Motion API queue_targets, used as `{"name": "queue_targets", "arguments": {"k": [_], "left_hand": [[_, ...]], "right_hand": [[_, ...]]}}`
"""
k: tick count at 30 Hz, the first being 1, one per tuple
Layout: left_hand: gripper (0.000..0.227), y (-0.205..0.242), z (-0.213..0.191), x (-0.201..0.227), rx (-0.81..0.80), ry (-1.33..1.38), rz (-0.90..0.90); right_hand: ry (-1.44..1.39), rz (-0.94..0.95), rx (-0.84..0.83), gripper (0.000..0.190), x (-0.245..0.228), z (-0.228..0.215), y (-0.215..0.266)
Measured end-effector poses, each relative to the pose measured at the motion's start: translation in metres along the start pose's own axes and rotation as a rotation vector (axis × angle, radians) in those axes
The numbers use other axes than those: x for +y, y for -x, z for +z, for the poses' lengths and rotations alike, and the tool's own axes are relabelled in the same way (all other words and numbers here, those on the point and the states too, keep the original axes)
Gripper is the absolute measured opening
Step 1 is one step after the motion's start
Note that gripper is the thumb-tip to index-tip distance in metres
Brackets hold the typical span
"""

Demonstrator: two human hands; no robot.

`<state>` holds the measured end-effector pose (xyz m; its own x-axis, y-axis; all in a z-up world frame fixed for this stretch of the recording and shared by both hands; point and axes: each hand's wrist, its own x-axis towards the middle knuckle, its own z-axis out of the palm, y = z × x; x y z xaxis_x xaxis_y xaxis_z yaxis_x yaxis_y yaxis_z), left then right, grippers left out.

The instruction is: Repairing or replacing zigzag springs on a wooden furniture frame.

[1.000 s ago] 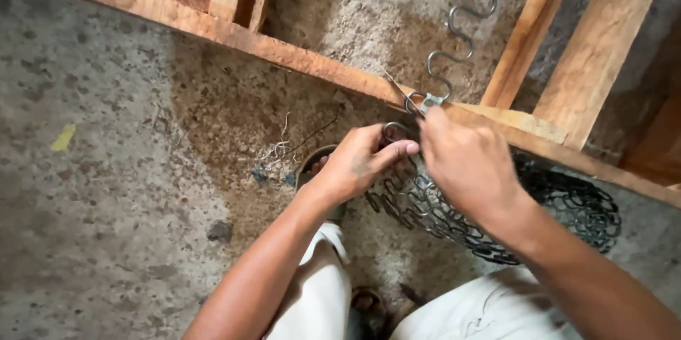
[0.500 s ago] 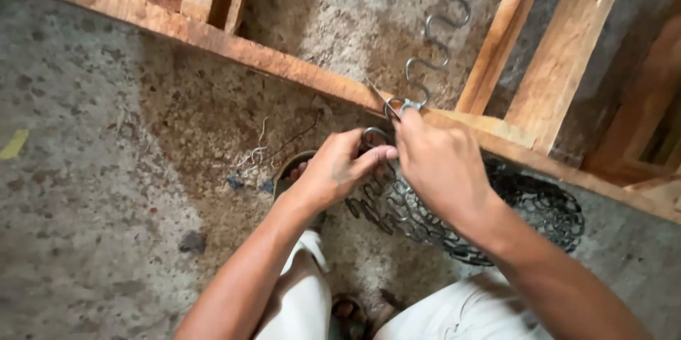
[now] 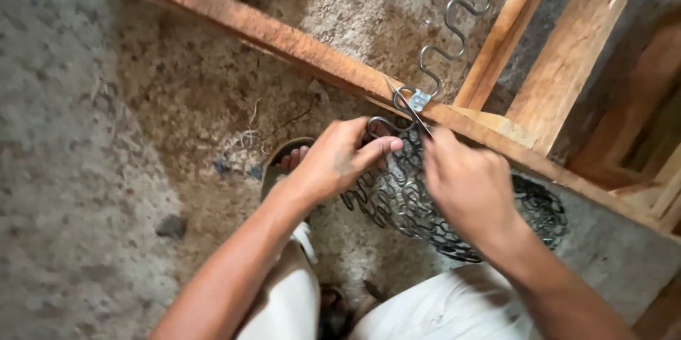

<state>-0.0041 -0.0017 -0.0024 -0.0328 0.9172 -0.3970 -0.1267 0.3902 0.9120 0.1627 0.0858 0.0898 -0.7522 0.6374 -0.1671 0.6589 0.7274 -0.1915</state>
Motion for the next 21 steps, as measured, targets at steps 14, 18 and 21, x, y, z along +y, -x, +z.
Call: {"name": "queue_targets", "arguments": {"k": [14, 18, 21], "left_hand": [[0.034, -0.001, 0.005, -0.001, -0.004, -0.041, -0.011], [0.034, 0.002, 0.003, -0.003, 0.022, -0.082, 0.028], [0.031, 0.001, 0.004, 0.000, -0.017, -0.049, 0.067]], "right_hand": [[-0.012, -0.034, 0.038, 0.017, 0.004, 0.000, 0.004], [0.026, -0.033, 0.079, 0.014, 0.002, 0.003, -0.004], [0.013, 0.000, 0.036, 0.018, 0.001, 0.003, -0.002]]}}
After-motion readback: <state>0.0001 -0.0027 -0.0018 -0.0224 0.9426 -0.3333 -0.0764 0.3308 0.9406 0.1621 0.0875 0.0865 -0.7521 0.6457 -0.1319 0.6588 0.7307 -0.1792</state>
